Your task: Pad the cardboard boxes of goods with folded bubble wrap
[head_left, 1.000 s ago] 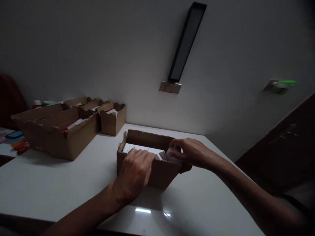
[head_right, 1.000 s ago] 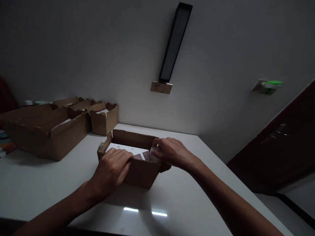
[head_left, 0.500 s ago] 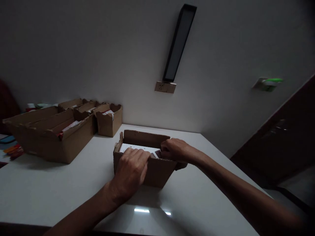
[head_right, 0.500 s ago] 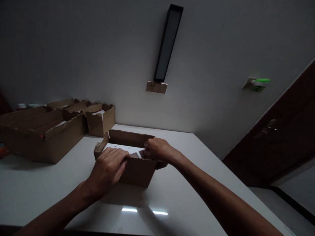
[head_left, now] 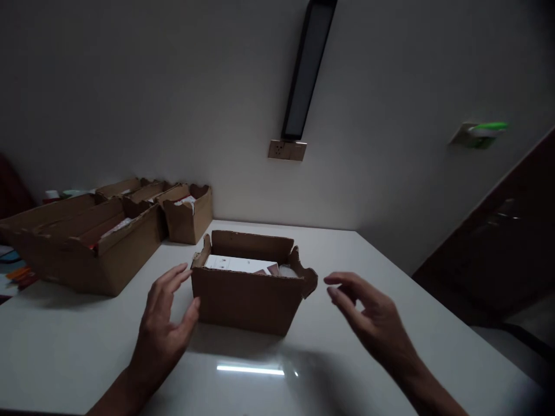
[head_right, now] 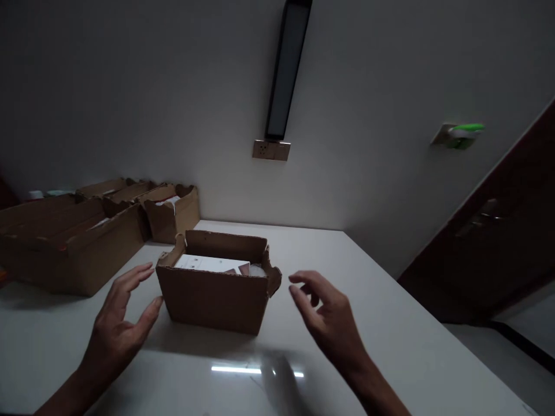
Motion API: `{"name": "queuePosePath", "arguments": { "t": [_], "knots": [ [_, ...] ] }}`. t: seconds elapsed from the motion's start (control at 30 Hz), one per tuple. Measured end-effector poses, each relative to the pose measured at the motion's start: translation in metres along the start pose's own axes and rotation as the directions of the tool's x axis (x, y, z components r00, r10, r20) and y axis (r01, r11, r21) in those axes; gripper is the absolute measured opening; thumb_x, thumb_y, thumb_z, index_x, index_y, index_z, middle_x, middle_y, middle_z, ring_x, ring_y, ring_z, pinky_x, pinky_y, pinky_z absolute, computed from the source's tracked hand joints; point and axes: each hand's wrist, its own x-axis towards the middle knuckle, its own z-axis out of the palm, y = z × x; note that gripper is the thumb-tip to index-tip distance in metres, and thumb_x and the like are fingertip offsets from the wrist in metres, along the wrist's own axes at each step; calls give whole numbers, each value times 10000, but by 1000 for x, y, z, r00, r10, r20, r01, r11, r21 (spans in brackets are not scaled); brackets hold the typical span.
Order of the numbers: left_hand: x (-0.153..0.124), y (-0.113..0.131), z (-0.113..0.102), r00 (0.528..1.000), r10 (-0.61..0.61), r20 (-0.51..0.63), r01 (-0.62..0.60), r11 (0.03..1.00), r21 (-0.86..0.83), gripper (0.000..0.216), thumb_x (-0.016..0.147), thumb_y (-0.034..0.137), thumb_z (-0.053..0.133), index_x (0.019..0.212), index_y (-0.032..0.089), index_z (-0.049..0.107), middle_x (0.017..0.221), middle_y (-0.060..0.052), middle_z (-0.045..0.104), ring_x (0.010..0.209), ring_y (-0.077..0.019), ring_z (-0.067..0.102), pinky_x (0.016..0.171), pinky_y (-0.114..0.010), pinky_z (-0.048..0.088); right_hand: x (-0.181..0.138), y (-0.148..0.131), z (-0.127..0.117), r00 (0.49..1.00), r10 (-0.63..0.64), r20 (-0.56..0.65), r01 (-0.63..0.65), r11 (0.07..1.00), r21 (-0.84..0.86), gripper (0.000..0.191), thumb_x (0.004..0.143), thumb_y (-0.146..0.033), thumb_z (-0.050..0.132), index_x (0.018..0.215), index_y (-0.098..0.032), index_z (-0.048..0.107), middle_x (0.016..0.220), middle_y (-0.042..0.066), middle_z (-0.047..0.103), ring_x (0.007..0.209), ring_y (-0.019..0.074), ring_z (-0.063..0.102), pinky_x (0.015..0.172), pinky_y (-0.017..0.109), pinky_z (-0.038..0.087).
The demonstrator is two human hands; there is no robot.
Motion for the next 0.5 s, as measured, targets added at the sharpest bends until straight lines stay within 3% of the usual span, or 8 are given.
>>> {"name": "queuePosePath", "arguments": {
  "t": [0.03, 0.1, 0.2, 0.3, 0.4, 0.5],
  "knots": [
    [-7, -12, 1, 991, -126, 55, 127, 992, -19, 445, 895, 294, 586, 1327, 242, 494, 1355, -115, 551, 1237, -297, 557, 1009, -501, 491, -10, 6, 10, 999, 31, 42, -32, 999, 25, 268, 899, -403, 589, 1083, -223, 666, 1004, 77, 699, 718, 172, 624, 512, 258, 470],
    [-18, -29, 8, 919, -348, 187, 367, 927, -77, 563, 860, 377, 602, 1383, 234, 454, 1410, -130, 522, 1219, -315, 575, 968, -501, 521, -22, 13, 34, 985, 60, 160, -72, 995, 70, 393, 881, -415, 602, 1229, -234, 604, 1112, 94, 680, 828, 204, 645, 552, 279, 504],
    [-21, -35, 28, 797, -509, 326, 583, 790, -191, 645, 805, 405, 616, 1388, 193, 444, 1379, -143, 558, 1214, -319, 588, 1004, -501, 496, -24, 15, 66, 959, 83, 271, -116, 987, 109, 452, 876, -414, 570, 1287, -226, 551, 1085, 90, 686, 780, 204, 638, 586, 314, 520],
    [-12, -16, 54, 772, -524, 359, 629, 713, -311, 620, 794, 353, 608, 1362, 163, 451, 1304, -137, 614, 1216, -292, 590, 1047, -468, 464, -18, 21, 71, 967, 151, 206, -173, 980, 93, 374, 885, -403, 504, 1185, -198, 593, 955, 77, 700, 673, 188, 611, 578, 327, 516],
    [-7, 13, 73, 799, -434, 416, 593, 686, -422, 616, 783, 294, 600, 1366, 154, 456, 1334, -137, 602, 1230, -274, 579, 1059, -443, 460, -18, 37, 49, 972, 208, 106, -214, 975, 55, 333, 866, -416, 500, 1065, -179, 625, 867, 73, 697, 676, 202, 625, 552, 313, 513],
    [-14, 35, 76, 794, -386, 470, 594, 655, -467, 606, 798, 250, 570, 1385, 156, 456, 1366, -140, 587, 1257, -265, 566, 1067, -432, 466, -24, 48, 25, 970, 233, 67, -234, 972, 8, 339, 861, -446, 517, 1040, -183, 635, 864, 78, 703, 722, 224, 655, 509, 289, 500]
  ]
}}
